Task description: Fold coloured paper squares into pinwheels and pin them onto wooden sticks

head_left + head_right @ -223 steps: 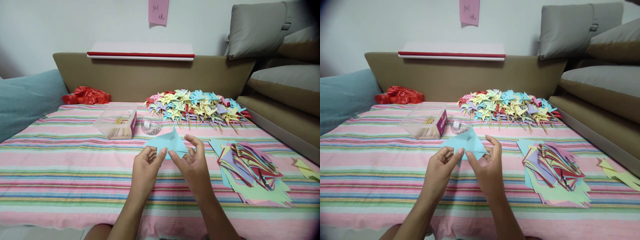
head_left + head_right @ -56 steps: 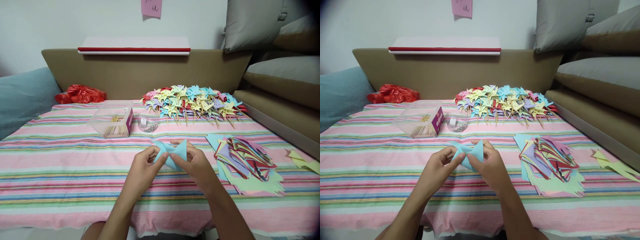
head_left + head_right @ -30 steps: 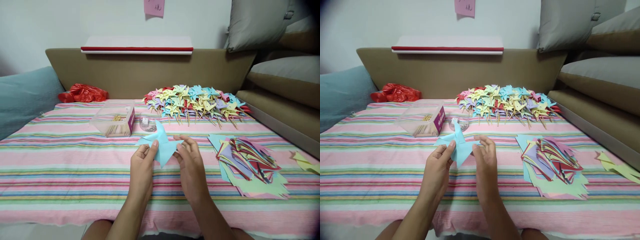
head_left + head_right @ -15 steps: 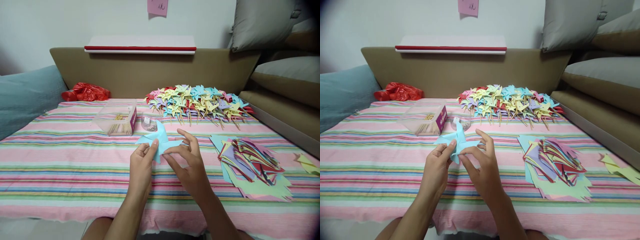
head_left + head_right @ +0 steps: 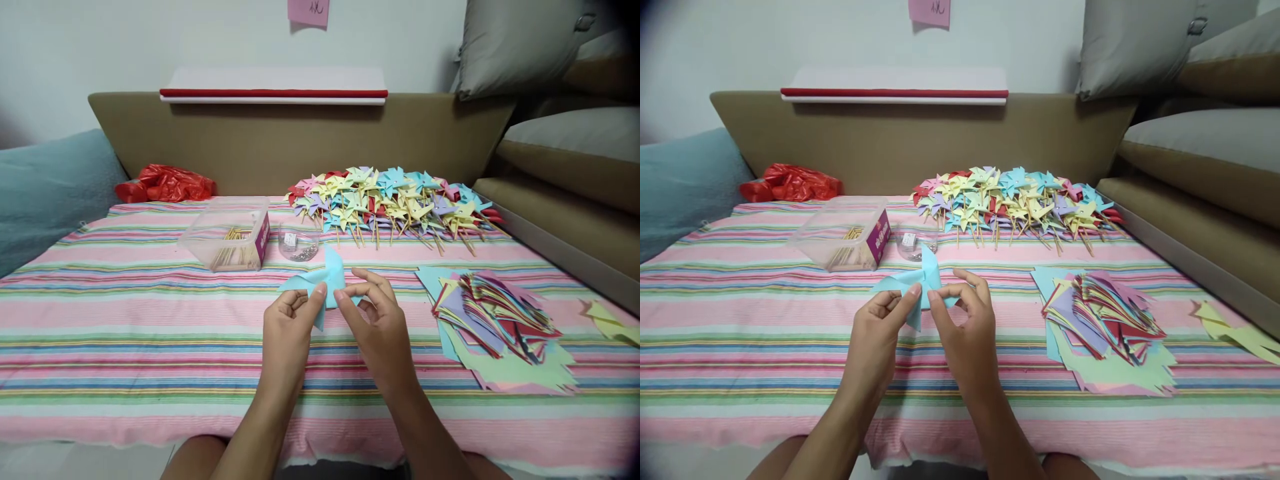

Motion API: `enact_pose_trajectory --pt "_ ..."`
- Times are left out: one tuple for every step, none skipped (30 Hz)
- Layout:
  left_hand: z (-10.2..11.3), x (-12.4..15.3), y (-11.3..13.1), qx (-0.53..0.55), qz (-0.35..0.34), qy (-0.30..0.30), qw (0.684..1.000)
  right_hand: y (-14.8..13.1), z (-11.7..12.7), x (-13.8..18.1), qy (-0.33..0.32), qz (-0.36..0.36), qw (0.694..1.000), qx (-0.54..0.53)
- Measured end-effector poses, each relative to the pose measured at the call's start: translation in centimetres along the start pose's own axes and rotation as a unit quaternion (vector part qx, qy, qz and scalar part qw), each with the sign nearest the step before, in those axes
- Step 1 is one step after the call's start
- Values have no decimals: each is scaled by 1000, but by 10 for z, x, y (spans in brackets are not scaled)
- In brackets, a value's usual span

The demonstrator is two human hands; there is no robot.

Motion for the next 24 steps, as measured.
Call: enact_pose_trajectory --pt "0 0 0 -2 -2 0 1000 0 0 0 3 -5 1000 0" --pt "0 0 -1 -3 -3 1 1000 0 -1 0 6 -9 1000 1" --pt "0 0 -1 -4 -5 1 1000 -1 -1 0 9 -11 1000 2" --pt "0 0 -2 -6 -6 1 1000 -1 -1 0 11 -12 1000 3" --pt "0 0 -2 -7 -8 2 1000 -1 -2 0 13 -12 1000 3" --pt "0 0 -3 -8 -9 2 1000 -1 -2 0 15 -11 1000 3" --pt "1 0 -3 -9 -9 2 1000 -1 -2 0 16 -11 1000 3" --pt "1 0 -3 -9 -9 3 1000 -1 -2 0 15 -10 1000 4" --pt "1 0 -3 -8 -10 3 1000 -1 -2 0 15 -10 1000 5" --pt "0 0 -3 -6 -11 3 1000 -1 -2 0 14 -9 1000 6" --pt "0 0 -3 -4 -11 2 1000 -1 -1 0 14 -8 1000 7" --pt "0 0 -2 -2 -11 1 1000 -1 -1 0 14 -5 1000 7" --pt "0 1 -2 -1 -11 -1 1000 -1 -1 0 15 -3 1000 7" --pt "0 1 -1 -2 -11 -4 1000 -1 -1 0 17 1 1000 8" --pt "0 1 -1 -4 -12 -7 1000 -1 -1 0 19 4 1000 8" --pt "0 2 -1 -6 -14 -9 1000 -1 -2 0 20 5 1000 8" --pt "0 2 0 -8 -16 -10 1000 -1 -2 0 23 6 1000 9" --pt "0 2 0 -10 -18 -10 1000 0 -2 0 25 4 1000 11" --pt "0 2 0 -12 -19 -10 1000 0 -2 0 27 1 1000 13" --pt "0 2 0 -14 -20 -9 1000 1 -3 0 30 -3 999 14" --pt "0 2 0 -16 -19 -8 1000 1 -3 -1 32 -8 999 16" --pt "-1 2 0 -18 -17 -8 1000 2 -3 -1 33 -12 999 17" --pt "-1 2 0 -20 -15 -7 1000 2 -3 -1 33 -14 999 16" --pt "-1 2 1 -20 -11 -7 1000 2 -3 -1 32 -16 999 16"
Point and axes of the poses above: each hand's wrist, its own x-axis away from the middle knuckle, its own z-axis out of the back of the hand, y = z × x, the point moved 1 cm from there along -x, towards the middle knuckle, and after that the axes turned 2 degrees about y, right-handed, at the moved point
